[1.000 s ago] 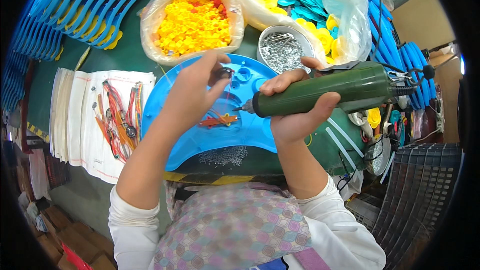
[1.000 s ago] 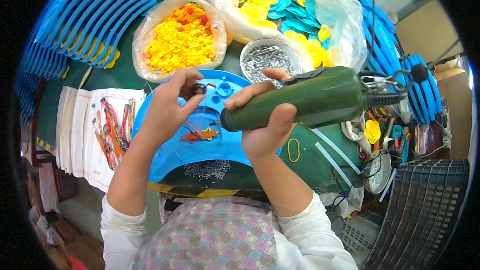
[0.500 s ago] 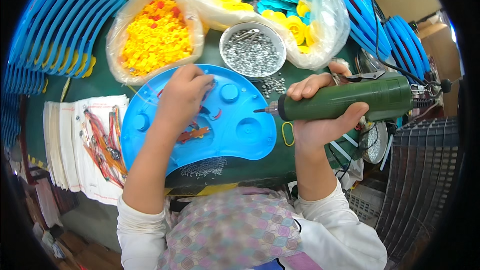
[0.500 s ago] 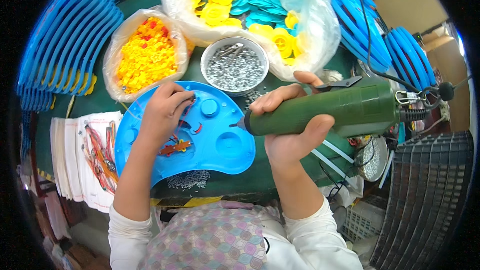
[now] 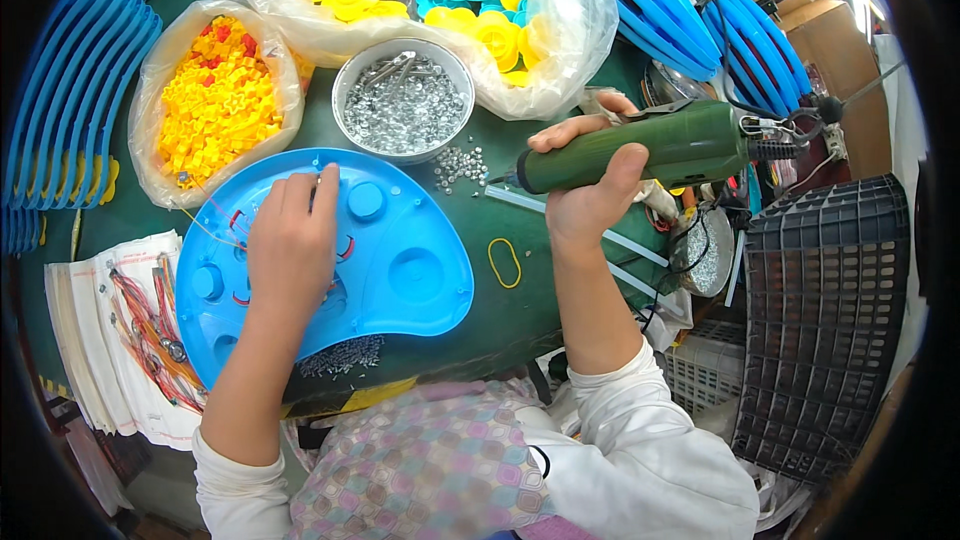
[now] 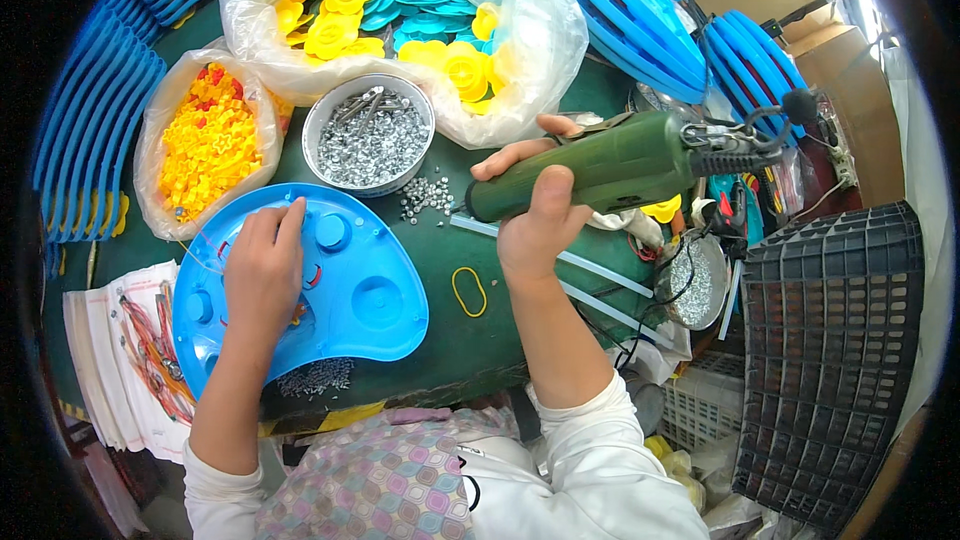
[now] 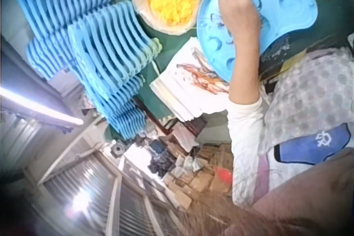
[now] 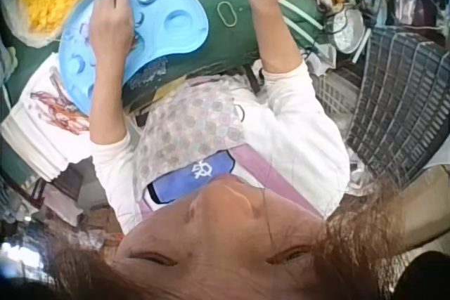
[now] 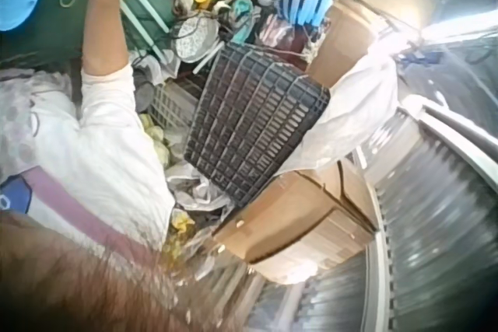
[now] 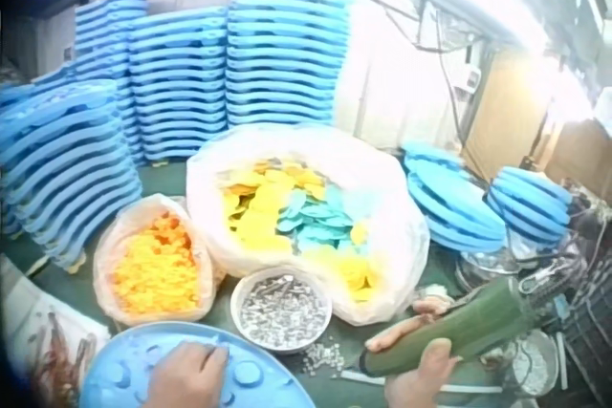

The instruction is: The person assembles small electronic components on a blue plastic tray, using a soldering iron to join wires to star-shaped pieces. They repeatedly pick up components, position them, solder connections, and place finished units aside.

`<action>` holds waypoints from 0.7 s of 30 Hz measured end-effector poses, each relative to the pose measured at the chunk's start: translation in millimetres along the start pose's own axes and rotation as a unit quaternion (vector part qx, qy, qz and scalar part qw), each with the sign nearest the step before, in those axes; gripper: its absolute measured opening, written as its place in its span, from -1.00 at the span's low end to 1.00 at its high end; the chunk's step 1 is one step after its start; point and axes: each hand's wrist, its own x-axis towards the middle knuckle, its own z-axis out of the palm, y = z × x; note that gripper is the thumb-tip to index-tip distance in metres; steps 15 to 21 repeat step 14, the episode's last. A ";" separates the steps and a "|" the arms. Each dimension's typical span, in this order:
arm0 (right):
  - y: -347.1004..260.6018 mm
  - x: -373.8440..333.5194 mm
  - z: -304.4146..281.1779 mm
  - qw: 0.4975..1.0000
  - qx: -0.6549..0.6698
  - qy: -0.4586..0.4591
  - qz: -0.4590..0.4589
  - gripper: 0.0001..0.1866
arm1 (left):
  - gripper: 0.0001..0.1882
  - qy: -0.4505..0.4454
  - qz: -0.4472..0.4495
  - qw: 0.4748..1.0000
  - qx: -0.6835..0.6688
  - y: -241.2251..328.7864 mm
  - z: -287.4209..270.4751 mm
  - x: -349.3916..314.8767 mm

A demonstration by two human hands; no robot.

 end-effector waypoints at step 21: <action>0.9 -19.5 3.8 0.995 0.044 -0.070 0.056 -0.07 | -0.84 -0.048 -0.030 0.974 -0.218 26.1 -21.7 11.4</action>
